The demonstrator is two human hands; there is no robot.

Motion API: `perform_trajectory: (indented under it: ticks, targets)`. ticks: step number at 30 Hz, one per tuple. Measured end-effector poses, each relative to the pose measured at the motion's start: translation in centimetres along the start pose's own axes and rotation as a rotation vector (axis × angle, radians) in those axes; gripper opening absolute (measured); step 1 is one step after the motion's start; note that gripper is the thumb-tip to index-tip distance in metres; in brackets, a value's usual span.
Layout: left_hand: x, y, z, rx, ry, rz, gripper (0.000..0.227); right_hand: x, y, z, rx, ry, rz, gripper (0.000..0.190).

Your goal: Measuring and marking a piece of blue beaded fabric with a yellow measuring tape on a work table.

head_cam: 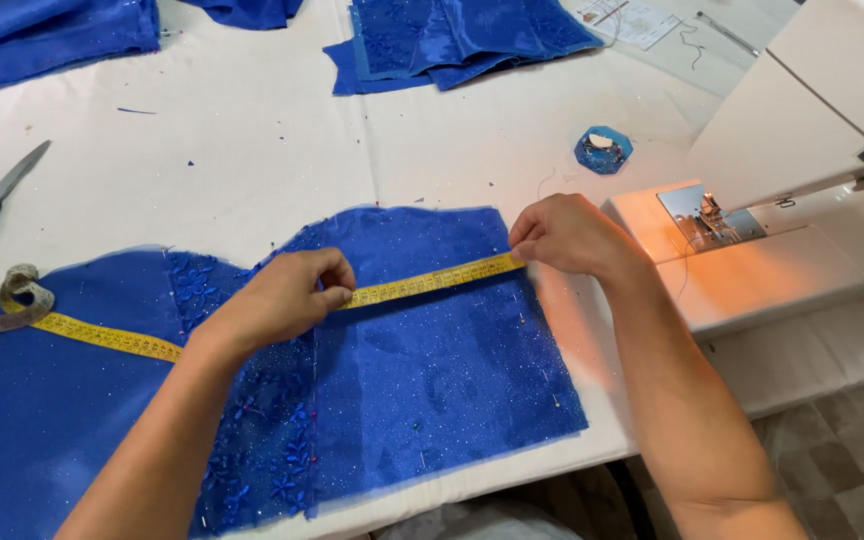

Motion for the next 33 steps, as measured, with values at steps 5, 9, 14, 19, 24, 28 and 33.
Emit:
perform_trajectory:
  ticks: [5, 9, 14, 19, 24, 28, 33]
  targets:
    - [-1.1, 1.9, -0.5, -0.126, -0.022, 0.024, 0.010, -1.1, 1.1, 1.4, 0.071, 0.041, -0.063, 0.018]
    - [-2.8, 4.1, -1.7, -0.256, 0.005, 0.134, 0.004, -1.1, 1.3, 1.0, 0.152, 0.069, -0.057, 0.016]
    - [-2.9, 4.4, -1.6, -0.276, -0.013, 0.159, 0.003, -1.5, 1.3, 1.5, 0.151, 0.094, -0.055, 0.016]
    - [-2.7, 4.6, -1.6, -0.273, -0.020, 0.161, 0.003, -1.6, 1.2, 1.5, 0.141, 0.100, -0.074, 0.017]
    - [-2.5, 4.3, -1.3, -0.212, -0.028, 0.174, 0.002, -2.0, 1.4, 2.1, 0.127, 0.119, -0.057, 0.016]
    - [-2.4, 4.3, -1.3, -0.203, -0.032, 0.189, 0.002, -1.9, 1.2, 1.8, 0.116, 0.103, -0.058, 0.015]
    - [-2.2, 4.6, -1.8, -0.218, -0.036, 0.225, 0.003, -2.1, 1.2, 1.9, 0.105, 0.107, -0.043, 0.014]
Point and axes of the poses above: each hand's wrist, its own x-axis away from the middle knuckle, its own y-axis out of the palm, z = x × y, the point moved 1 cm from there along -x, towards the middle knuckle, and after that the axes turned 14 degrees about -x, right-handed, at the moved point
